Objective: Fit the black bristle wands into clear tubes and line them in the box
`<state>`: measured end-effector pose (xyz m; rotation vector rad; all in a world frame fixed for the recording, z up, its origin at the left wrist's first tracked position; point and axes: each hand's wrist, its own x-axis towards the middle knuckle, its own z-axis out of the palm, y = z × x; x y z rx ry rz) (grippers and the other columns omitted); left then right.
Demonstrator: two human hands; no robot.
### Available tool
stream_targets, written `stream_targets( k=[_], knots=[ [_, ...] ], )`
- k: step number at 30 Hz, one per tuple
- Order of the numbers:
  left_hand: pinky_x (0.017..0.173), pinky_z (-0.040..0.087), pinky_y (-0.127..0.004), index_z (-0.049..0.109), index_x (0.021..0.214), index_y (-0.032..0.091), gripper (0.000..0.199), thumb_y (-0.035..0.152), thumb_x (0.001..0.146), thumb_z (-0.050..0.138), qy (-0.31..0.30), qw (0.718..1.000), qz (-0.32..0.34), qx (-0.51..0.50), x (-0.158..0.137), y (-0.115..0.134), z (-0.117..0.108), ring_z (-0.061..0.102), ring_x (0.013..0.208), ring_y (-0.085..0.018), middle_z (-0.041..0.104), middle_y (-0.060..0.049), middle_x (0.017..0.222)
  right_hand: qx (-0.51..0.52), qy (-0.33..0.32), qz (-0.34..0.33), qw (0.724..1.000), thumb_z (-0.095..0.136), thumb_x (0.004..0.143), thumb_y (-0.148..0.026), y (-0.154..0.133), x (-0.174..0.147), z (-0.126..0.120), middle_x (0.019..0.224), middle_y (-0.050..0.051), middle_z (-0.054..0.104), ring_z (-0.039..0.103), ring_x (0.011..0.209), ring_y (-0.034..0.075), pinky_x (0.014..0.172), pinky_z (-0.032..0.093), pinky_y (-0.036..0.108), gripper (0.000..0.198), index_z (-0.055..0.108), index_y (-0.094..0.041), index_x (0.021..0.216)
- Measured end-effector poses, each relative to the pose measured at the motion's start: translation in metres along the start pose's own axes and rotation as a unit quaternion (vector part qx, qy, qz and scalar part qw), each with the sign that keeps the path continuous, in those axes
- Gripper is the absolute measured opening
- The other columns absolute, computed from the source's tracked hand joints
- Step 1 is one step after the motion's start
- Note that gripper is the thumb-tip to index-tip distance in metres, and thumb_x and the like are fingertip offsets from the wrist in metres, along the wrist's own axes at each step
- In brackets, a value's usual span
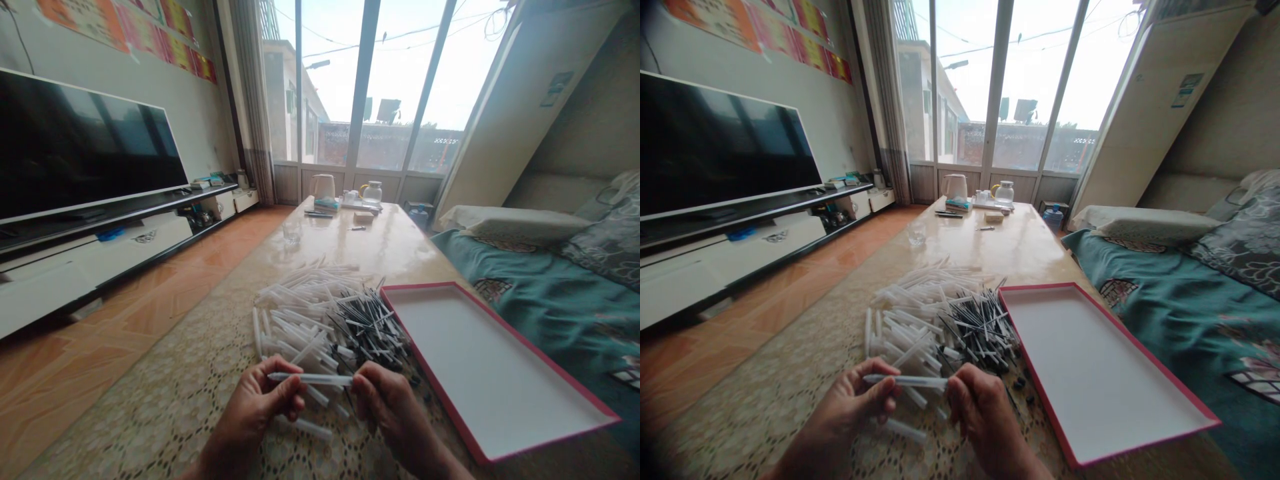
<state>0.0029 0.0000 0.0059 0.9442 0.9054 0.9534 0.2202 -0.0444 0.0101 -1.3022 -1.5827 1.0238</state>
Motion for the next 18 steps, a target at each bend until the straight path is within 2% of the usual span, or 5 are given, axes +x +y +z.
stream_targets(
  k=[4, 11, 15, 18],
  knots=[
    [0.041, 0.044, -0.017, 0.065, 0.073, 0.014, 0.028, 0.033, 0.063, 0.082, 0.004, 1.000, -0.010, -0.016, 0.0034, -0.0049, -0.0044, 0.060, 0.042, -0.009, 0.070, -0.001, 0.053, 0.055, 0.004, 0.011, 0.998, 0.047, 0.092, -0.047, -0.0006, 0.0004, 0.0024, 0.056, -0.001, 0.055, 0.049, 0.045, 0.009, 0.044, 0.037, 0.019, 0.038, 0.051, -0.017, 0.069],
    [0.040, 0.043, -0.016, 0.063, 0.067, 0.015, 0.028, 0.034, 0.061, 0.083, 0.011, 0.998, -0.011, -0.063, 0.0004, -0.0030, -0.0032, 0.059, 0.041, -0.009, 0.069, 0.000, 0.050, 0.063, 0.029, -0.013, 0.997, 0.057, 0.087, -0.039, 0.0018, 0.0018, 0.0032, 0.063, 0.001, 0.063, 0.058, 0.053, 0.011, 0.051, 0.044, 0.020, 0.024, 0.056, -0.017, 0.077],
    [0.043, 0.045, -0.017, 0.064, 0.071, 0.015, 0.027, 0.032, 0.063, 0.082, 0.015, 0.999, 0.007, -0.041, -0.0016, 0.0015, -0.0015, 0.061, 0.043, -0.010, 0.071, -0.001, 0.053, 0.109, -0.022, 0.031, 0.993, 0.054, 0.088, -0.043, -0.0044, 0.0008, -0.0005, 0.069, 0.001, 0.063, 0.055, 0.048, 0.009, 0.044, 0.042, 0.019, 0.026, 0.054, -0.017, 0.080],
    [0.044, 0.046, -0.017, 0.064, 0.072, 0.015, 0.026, 0.032, 0.064, 0.081, 0.017, 1.000, 0.008, -0.023, -0.0011, 0.0024, -0.0014, 0.062, 0.044, -0.010, 0.071, -0.001, 0.053, 0.096, -0.039, 0.034, 0.994, 0.047, 0.091, -0.048, -0.0056, 0.0006, -0.0012, 0.065, 0.001, 0.062, 0.051, 0.043, 0.008, 0.040, 0.037, 0.017, 0.036, 0.052, -0.017, 0.073]
  ],
)
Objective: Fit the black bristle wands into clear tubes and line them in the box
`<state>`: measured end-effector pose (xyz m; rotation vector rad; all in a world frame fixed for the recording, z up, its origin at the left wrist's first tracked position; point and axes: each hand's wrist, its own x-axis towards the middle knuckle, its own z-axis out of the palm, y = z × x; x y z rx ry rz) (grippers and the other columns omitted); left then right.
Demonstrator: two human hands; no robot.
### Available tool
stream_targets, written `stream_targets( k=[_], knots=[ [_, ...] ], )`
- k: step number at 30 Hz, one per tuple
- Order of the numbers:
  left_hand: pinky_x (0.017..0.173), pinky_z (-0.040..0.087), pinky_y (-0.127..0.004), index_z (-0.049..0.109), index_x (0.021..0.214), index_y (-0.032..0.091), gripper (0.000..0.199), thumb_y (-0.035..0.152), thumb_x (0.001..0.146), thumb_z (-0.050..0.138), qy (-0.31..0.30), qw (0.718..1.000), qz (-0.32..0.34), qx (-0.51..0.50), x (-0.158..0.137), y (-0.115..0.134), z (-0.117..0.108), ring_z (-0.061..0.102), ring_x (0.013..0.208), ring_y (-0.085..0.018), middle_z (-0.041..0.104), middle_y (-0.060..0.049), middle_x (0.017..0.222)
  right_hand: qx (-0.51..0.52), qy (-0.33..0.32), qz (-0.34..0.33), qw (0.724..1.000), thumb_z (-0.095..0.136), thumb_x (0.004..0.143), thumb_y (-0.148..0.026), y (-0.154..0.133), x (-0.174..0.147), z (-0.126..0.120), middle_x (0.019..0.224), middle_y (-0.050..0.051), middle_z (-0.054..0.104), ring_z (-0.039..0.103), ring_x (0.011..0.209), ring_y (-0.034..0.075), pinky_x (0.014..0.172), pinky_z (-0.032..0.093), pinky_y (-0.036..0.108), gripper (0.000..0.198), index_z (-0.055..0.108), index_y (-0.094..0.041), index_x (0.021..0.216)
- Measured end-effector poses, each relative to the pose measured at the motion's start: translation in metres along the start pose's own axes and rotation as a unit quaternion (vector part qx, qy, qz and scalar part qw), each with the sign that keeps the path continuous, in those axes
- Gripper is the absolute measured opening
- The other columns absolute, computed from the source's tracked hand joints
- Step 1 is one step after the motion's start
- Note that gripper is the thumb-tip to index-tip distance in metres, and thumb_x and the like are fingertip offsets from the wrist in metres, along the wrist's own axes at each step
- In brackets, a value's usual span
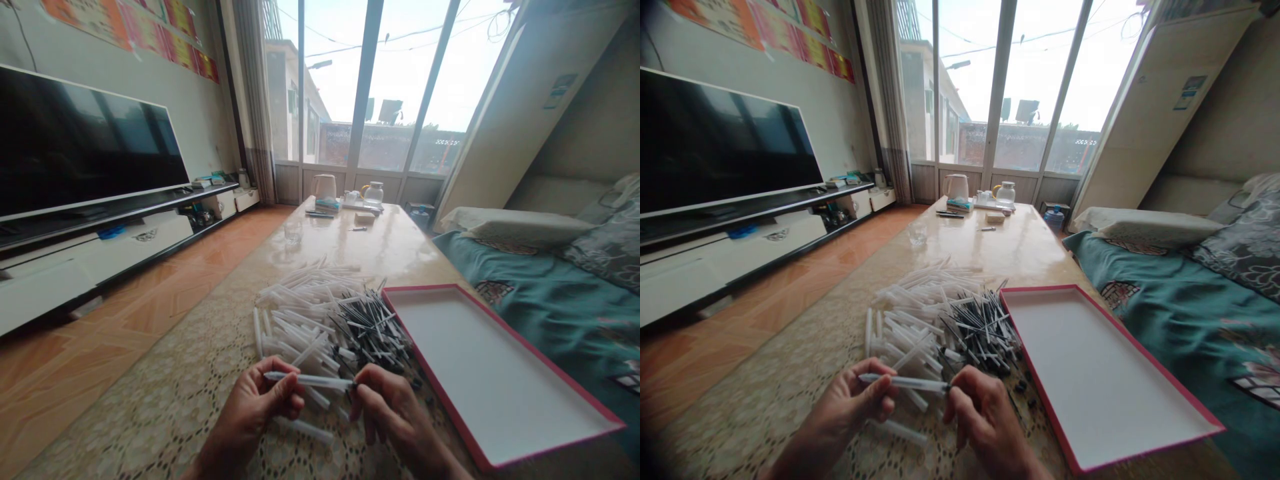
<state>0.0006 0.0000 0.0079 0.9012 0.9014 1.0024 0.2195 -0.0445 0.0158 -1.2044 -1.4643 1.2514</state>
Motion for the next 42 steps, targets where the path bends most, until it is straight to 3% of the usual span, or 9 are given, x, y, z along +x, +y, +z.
stream_targets(
  k=[6, 12, 17, 20, 23, 29, 34, 39, 42],
  knots=[
    [0.044, 0.047, -0.018, 0.064, 0.072, 0.014, 0.027, 0.032, 0.063, 0.082, 0.002, 1.000, -0.001, 0.013, -0.001, -0.001, -0.001, 0.062, 0.044, -0.011, 0.071, -0.002, 0.053, -0.056, 0.021, -0.007, 0.998, 0.043, 0.091, -0.052, 0.007, 0.001, 0.002, 0.053, -0.003, 0.054, 0.041, 0.037, 0.005, 0.036, 0.028, 0.016, 0.043, 0.049, -0.018, 0.067],
    [0.041, 0.044, -0.017, 0.064, 0.068, 0.014, 0.028, 0.033, 0.059, 0.084, 0.006, 1.000, -0.011, -0.012, 0.002, -0.002, -0.002, 0.060, 0.042, -0.010, 0.070, -0.001, 0.052, -0.033, 0.025, -0.018, 0.999, 0.052, 0.089, -0.045, 0.003, 0.002, 0.001, 0.058, -0.002, 0.055, 0.048, 0.045, 0.007, 0.043, 0.036, 0.018, 0.034, 0.054, -0.016, 0.071],
    [0.042, 0.044, -0.017, 0.063, 0.067, 0.015, 0.028, 0.031, 0.059, 0.084, 0.006, 1.000, -0.019, -0.019, 0.003, -0.001, 0.000, 0.060, 0.042, -0.010, 0.070, -0.001, 0.053, -0.006, 0.045, -0.018, 0.999, 0.063, 0.083, -0.041, 0.005, 0.002, 0.001, 0.068, -0.002, 0.057, 0.051, 0.054, 0.009, 0.048, 0.042, 0.018, 0.026, 0.057, -0.016, 0.089],
    [0.043, 0.045, -0.017, 0.064, 0.070, 0.014, 0.027, 0.031, 0.061, 0.083, 0.006, 1.000, -0.014, -0.014, 0.001, -0.001, 0.000, 0.062, 0.044, -0.010, 0.071, -0.001, 0.053, -0.039, 0.024, 0.000, 0.999, 0.047, 0.091, -0.047, 0.008, 0.002, 0.001, 0.060, -0.001, 0.057, 0.044, 0.042, 0.006, 0.039, 0.033, 0.017, 0.036, 0.056, -0.015, 0.076],
    [0.043, 0.046, -0.017, 0.064, 0.070, 0.014, 0.027, 0.032, 0.062, 0.082, 0.008, 1.000, -0.011, -0.003, 0.000, -0.001, 0.000, 0.062, 0.044, -0.011, 0.071, -0.001, 0.053, -0.088, 0.028, -0.023, 0.995, 0.040, 0.094, -0.046, 0.011, 0.002, 0.000, 0.053, -0.002, 0.054, 0.039, 0.037, 0.004, 0.037, 0.028, 0.017, 0.044, 0.052, -0.015, 0.065],
    [0.044, 0.046, -0.018, 0.064, 0.070, 0.014, 0.028, 0.032, 0.061, 0.083, 0.012, 1.000, -0.012, 0.004, 0.000, 0.001, 0.000, 0.062, 0.044, -0.012, 0.071, -0.002, 0.053, -0.046, 0.034, -0.015, 0.998, 0.056, 0.087, -0.044, 0.009, 0.002, 0.001, 0.063, -0.004, 0.056, 0.045, 0.045, 0.006, 0.040, 0.033, 0.015, 0.028, 0.056, -0.017, 0.091],
    [0.044, 0.045, -0.019, 0.064, 0.070, 0.014, 0.026, 0.031, 0.062, 0.082, 0.011, 1.000, -0.011, 0.001, -0.001, 0.003, 0.002, 0.061, 0.043, -0.011, 0.070, -0.002, 0.053, -0.085, 0.027, -0.007, 0.996, 0.041, 0.093, -0.050, 0.011, 0.002, 0.001, 0.055, -0.002, 0.056, 0.041, 0.034, 0.004, 0.034, 0.027, 0.016, 0.043, 0.054, -0.017, 0.069],
    [0.044, 0.045, -0.019, 0.064, 0.070, 0.014, 0.026, 0.030, 0.061, 0.083, 0.008, 1.000, -0.014, -0.004, -0.002, 0.003, 0.002, 0.061, 0.044, -0.011, 0.071, -0.002, 0.053, -0.057, 0.034, -0.019, 0.998, 0.056, 0.086, -0.047, 0.012, 0.002, 0.001, 0.061, -0.003, 0.056, 0.044, 0.040, 0.006, 0.038, 0.033, 0.016, 0.030, 0.057, -0.018, 0.088],
    [0.044, 0.045, -0.019, 0.064, 0.069, 0.014, 0.027, 0.031, 0.060, 0.083, 0.013, 1.000, -0.011, -0.003, -0.001, 0.002, 0.001, 0.061, 0.043, -0.011, 0.070, -0.001, 0.051, -0.073, 0.026, -0.009, 0.997, 0.044, 0.091, -0.051, 0.011, 0.003, 0.001, 0.057, -0.001, 0.059, 0.042, 0.034, 0.004, 0.033, 0.028, 0.015, 0.040, 0.056, -0.016, 0.075]
  ],
)
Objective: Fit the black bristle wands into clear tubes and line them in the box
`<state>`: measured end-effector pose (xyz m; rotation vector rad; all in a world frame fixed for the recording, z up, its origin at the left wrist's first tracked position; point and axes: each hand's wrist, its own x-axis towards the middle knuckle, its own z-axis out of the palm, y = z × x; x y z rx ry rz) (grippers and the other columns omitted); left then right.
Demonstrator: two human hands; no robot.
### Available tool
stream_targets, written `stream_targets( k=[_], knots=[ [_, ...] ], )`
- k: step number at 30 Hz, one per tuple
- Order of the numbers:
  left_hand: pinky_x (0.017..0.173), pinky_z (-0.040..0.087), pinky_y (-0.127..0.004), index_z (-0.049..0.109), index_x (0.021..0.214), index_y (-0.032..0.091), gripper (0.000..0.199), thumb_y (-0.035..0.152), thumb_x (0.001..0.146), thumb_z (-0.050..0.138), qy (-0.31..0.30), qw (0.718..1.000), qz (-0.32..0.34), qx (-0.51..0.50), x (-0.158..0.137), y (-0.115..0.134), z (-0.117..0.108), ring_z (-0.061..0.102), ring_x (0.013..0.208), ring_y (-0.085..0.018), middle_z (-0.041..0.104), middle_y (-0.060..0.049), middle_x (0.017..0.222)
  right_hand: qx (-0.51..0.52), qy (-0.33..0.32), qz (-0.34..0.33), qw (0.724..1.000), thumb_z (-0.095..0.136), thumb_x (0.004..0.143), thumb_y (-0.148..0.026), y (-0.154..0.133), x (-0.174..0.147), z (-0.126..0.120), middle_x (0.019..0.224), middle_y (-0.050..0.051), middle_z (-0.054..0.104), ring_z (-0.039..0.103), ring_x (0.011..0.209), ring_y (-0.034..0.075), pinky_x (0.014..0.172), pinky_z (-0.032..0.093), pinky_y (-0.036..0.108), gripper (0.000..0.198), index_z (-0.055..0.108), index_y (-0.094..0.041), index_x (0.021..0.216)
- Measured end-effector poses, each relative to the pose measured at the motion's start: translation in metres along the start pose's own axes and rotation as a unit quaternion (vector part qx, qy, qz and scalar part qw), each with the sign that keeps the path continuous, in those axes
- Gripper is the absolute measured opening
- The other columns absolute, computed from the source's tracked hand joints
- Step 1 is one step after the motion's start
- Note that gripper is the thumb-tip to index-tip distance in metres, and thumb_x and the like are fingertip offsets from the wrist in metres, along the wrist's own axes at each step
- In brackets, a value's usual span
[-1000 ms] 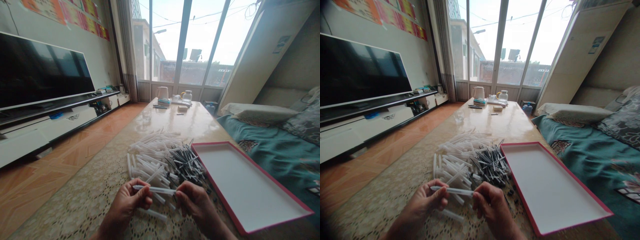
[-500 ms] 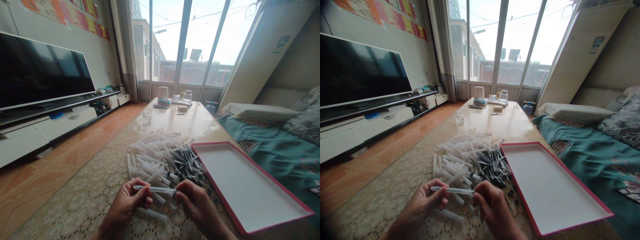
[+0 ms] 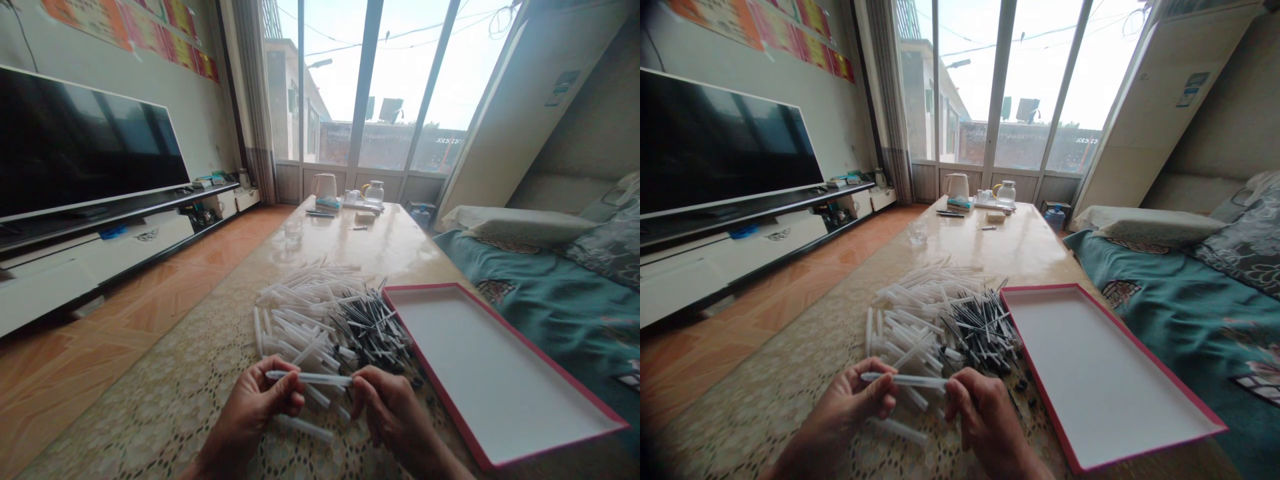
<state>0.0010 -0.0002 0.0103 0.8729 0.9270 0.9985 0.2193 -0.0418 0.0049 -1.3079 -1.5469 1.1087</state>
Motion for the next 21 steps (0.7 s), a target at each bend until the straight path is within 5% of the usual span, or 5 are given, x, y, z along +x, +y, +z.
stream_targets(
  k=[3, 8, 13, 18, 21],
  knots=[
    [0.045, 0.046, -0.019, 0.064, 0.070, 0.014, 0.026, 0.031, 0.062, 0.082, 0.002, 1.000, -0.003, 0.006, 0.0009, -0.0006, -0.0004, 0.062, 0.045, -0.012, 0.071, -0.002, 0.053, -0.005, 0.000, -0.003, 1.000, 0.040, 0.093, -0.050, -0.0004, 0.0004, 0.0001, 0.054, -0.002, 0.058, 0.041, 0.033, 0.004, 0.033, 0.027, 0.015, 0.043, 0.053, -0.016, 0.069],
    [0.045, 0.046, -0.018, 0.064, 0.070, 0.014, 0.025, 0.029, 0.063, 0.082, 0.004, 1.000, -0.004, 0.009, 0.0004, -0.0010, -0.0002, 0.062, 0.044, -0.010, 0.071, -0.001, 0.054, 0.016, 0.010, 0.012, 1.000, 0.054, 0.087, -0.048, -0.0018, -0.0005, 0.0001, 0.064, -0.002, 0.061, 0.045, 0.038, 0.005, 0.035, 0.036, 0.014, 0.032, 0.057, -0.016, 0.094],
    [0.045, 0.046, -0.019, 0.063, 0.070, 0.014, 0.029, 0.031, 0.060, 0.083, 0.005, 1.000, -0.010, 0.023, 0.0011, -0.0019, 0.0000, 0.062, 0.044, -0.012, 0.071, -0.002, 0.053, 0.013, -0.008, 0.018, 1.000, 0.042, 0.092, -0.050, -0.0014, -0.0001, 0.0017, 0.052, -0.004, 0.054, 0.042, 0.031, 0.003, 0.030, 0.027, 0.013, 0.043, 0.052, -0.016, 0.069],
    [0.046, 0.046, -0.018, 0.063, 0.072, 0.014, 0.026, 0.031, 0.064, 0.081, 0.001, 1.000, -0.008, 0.023, 0.0018, -0.0052, -0.0026, 0.062, 0.045, -0.011, 0.070, -0.002, 0.053, 0.065, 0.006, 0.042, 0.997, 0.056, 0.084, -0.051, 0.0008, 0.0013, 0.0022, 0.067, -0.002, 0.062, 0.047, 0.035, 0.005, 0.029, 0.033, 0.014, 0.035, 0.055, -0.017, 0.093],
    [0.046, 0.046, -0.019, 0.063, 0.072, 0.014, 0.028, 0.032, 0.063, 0.082, -0.001, 1.000, -0.004, 0.018, 0.0025, -0.0062, -0.0031, 0.062, 0.046, -0.012, 0.070, -0.002, 0.054, 0.063, -0.010, 0.049, 0.997, 0.046, 0.088, -0.056, -0.0002, 0.0015, 0.0018, 0.059, -0.002, 0.060, 0.041, 0.030, 0.003, 0.028, 0.028, 0.013, 0.043, 0.055, -0.016, 0.077]
  ],
)
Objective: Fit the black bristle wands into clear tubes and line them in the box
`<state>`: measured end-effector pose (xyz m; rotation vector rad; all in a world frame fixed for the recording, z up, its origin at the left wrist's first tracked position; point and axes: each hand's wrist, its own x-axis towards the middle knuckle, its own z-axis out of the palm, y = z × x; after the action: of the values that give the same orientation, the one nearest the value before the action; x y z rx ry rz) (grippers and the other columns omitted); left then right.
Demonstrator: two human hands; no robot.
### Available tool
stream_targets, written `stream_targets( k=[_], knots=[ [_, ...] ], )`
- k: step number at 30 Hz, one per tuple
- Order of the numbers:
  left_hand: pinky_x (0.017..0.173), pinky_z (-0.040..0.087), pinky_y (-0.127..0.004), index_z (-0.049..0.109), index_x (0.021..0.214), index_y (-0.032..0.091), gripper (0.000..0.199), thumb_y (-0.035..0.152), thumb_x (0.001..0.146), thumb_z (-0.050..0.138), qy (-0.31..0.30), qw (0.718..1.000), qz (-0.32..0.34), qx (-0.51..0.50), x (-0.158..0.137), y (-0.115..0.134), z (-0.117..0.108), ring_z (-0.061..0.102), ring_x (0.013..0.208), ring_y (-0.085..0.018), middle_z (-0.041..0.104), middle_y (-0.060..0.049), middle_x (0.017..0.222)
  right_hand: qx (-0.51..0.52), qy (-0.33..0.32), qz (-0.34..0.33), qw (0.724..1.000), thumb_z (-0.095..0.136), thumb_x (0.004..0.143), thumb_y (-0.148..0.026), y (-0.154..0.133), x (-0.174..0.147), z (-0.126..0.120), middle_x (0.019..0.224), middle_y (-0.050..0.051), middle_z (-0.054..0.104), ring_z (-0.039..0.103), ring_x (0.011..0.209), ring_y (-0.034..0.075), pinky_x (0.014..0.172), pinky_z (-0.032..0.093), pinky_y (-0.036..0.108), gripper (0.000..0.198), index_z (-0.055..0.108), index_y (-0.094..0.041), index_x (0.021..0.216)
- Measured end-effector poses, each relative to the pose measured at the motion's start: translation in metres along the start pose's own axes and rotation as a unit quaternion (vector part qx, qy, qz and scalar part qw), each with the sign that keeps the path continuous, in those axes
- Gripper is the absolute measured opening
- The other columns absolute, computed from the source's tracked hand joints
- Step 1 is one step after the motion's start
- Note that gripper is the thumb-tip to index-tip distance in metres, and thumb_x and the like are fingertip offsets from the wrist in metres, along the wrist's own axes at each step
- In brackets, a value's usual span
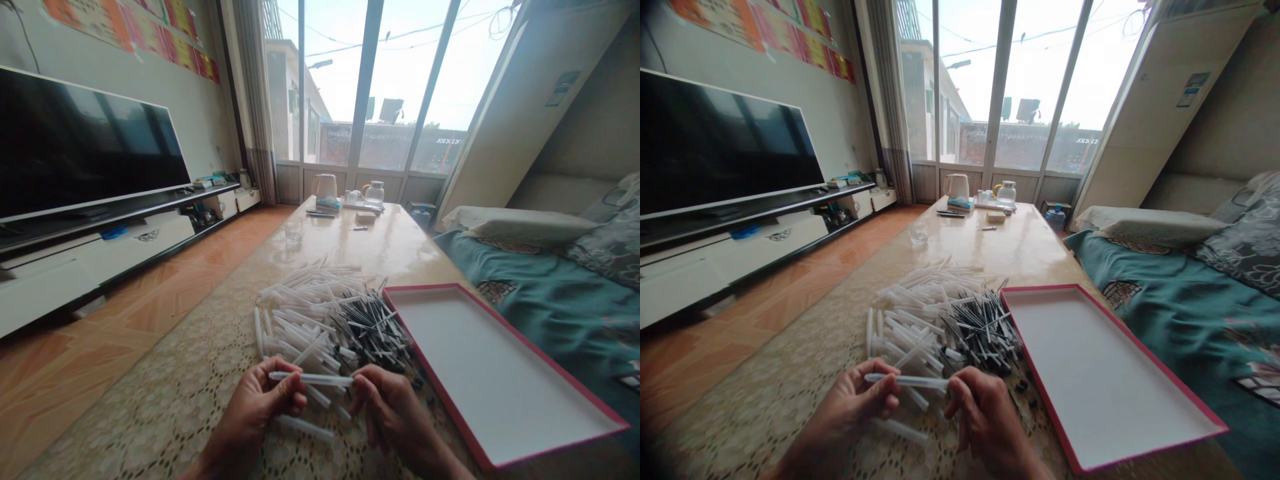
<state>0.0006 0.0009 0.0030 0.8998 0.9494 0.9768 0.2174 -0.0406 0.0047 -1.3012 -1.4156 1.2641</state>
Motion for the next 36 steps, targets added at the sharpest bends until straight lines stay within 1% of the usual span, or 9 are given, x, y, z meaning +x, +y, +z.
stream_targets(
  k=[4, 10, 14, 17, 20, 25, 29, 31, 36],
  knots=[
    [0.045, 0.046, -0.018, 0.062, 0.071, 0.014, 0.030, 0.032, 0.060, 0.083, 0.008, 1.000, -0.005, -0.005, -0.001, 0.004, 0.003, 0.061, 0.046, -0.011, 0.070, -0.001, 0.054, 0.008, 0.007, -0.010, 1.000, 0.047, 0.088, -0.056, -0.001, 0.000, 0.001, 0.048, -0.006, 0.049, 0.042, 0.031, 0.004, 0.030, 0.029, 0.013, 0.043, 0.051, -0.017, 0.070],
    [0.045, 0.046, -0.019, 0.063, 0.070, 0.014, 0.031, 0.033, 0.058, 0.084, 0.002, 1.000, -0.008, -0.003, -0.001, 0.007, 0.005, 0.061, 0.045, -0.011, 0.069, -0.001, 0.052, 0.057, 0.011, 0.006, 0.998, 0.062, 0.081, -0.049, -0.002, 0.001, 0.003, 0.061, -0.005, 0.057, 0.051, 0.039, 0.006, 0.033, 0.038, 0.014, 0.034, 0.055, -0.017, 0.091],
    [0.045, 0.046, -0.018, 0.063, 0.072, 0.015, 0.028, 0.032, 0.061, 0.083, -0.004, 1.000, -0.001, -0.006, 0.002, 0.002, 0.001, 0.061, 0.045, -0.011, 0.070, -0.001, 0.054, 0.059, 0.003, 0.010, 0.998, 0.055, 0.084, -0.053, -0.003, 0.001, 0.002, 0.070, 0.000, 0.064, 0.053, 0.039, 0.006, 0.032, 0.036, 0.014, 0.038, 0.057, -0.015, 0.085],
    [0.045, 0.045, -0.017, 0.063, 0.069, 0.015, 0.029, 0.033, 0.059, 0.084, 0.012, 1.000, -0.002, -0.027, 0.002, 0.004, 0.000, 0.060, 0.044, -0.010, 0.069, 0.001, 0.052, 0.056, 0.027, 0.000, 0.998, 0.060, 0.083, -0.048, -0.004, 0.000, 0.001, 0.065, -0.002, 0.061, 0.054, 0.042, 0.007, 0.033, 0.038, 0.014, 0.032, 0.054, -0.017, 0.081],
    [0.045, 0.045, -0.016, 0.063, 0.066, 0.015, 0.030, 0.033, 0.057, 0.085, 0.030, 0.998, -0.004, -0.051, 0.000, 0.009, 0.002, 0.060, 0.046, -0.009, 0.068, 0.002, 0.053, 0.060, 0.052, -0.009, 0.997, 0.062, 0.081, -0.045, -0.005, 0.000, -0.001, 0.064, -0.005, 0.058, 0.052, 0.043, 0.007, 0.033, 0.040, 0.014, 0.030, 0.047, -0.020, 0.078],
    [0.045, 0.046, -0.017, 0.063, 0.067, 0.015, 0.028, 0.032, 0.059, 0.084, 0.025, 0.999, -0.002, -0.039, 0.000, 0.008, 0.003, 0.061, 0.047, -0.010, 0.068, 0.002, 0.053, 0.093, 0.023, 0.006, 0.995, 0.061, 0.080, -0.049, -0.006, 0.002, 0.001, 0.071, -0.002, 0.062, 0.048, 0.038, 0.006, 0.029, 0.034, 0.014, 0.033, 0.049, -0.019, 0.088],
    [0.044, 0.047, -0.017, 0.064, 0.068, 0.014, 0.026, 0.031, 0.062, 0.083, 0.004, 0.999, -0.003, -0.038, -0.001, 0.007, 0.004, 0.061, 0.046, -0.010, 0.069, 0.000, 0.054, 0.065, 0.019, 0.003, 0.998, 0.059, 0.082, -0.049, -0.008, 0.001, 0.001, 0.062, -0.005, 0.055, 0.038, 0.037, 0.003, 0.032, 0.028, 0.014, 0.033, 0.051, -0.018, 0.076],
    [0.044, 0.047, -0.016, 0.064, 0.069, 0.014, 0.026, 0.029, 0.061, 0.083, 0.033, 0.998, 0.006, -0.060, -0.001, 0.011, 0.003, 0.060, 0.045, -0.009, 0.069, 0.001, 0.055, 0.037, 0.049, -0.018, 0.998, 0.058, 0.083, -0.046, -0.010, 0.001, -0.006, 0.059, -0.006, 0.047, 0.036, 0.043, 0.004, 0.037, 0.028, 0.015, 0.031, 0.051, -0.017, 0.072],
    [0.042, 0.044, -0.011, 0.063, 0.075, 0.017, 0.035, 0.022, 0.051, 0.087, 0.209, 0.959, 0.097, -0.165, -0.001, 0.024, -0.004, 0.055, 0.042, -0.004, 0.064, 0.007, 0.051, 0.050, 0.199, -0.002, 0.979, 0.056, 0.082, -0.042, -0.010, 0.003, -0.041, 0.050, -0.011, 0.027, 0.023, 0.040, 0.005, 0.036, 0.019, 0.018, 0.026, 0.044, -0.021, 0.071]
  ],
)
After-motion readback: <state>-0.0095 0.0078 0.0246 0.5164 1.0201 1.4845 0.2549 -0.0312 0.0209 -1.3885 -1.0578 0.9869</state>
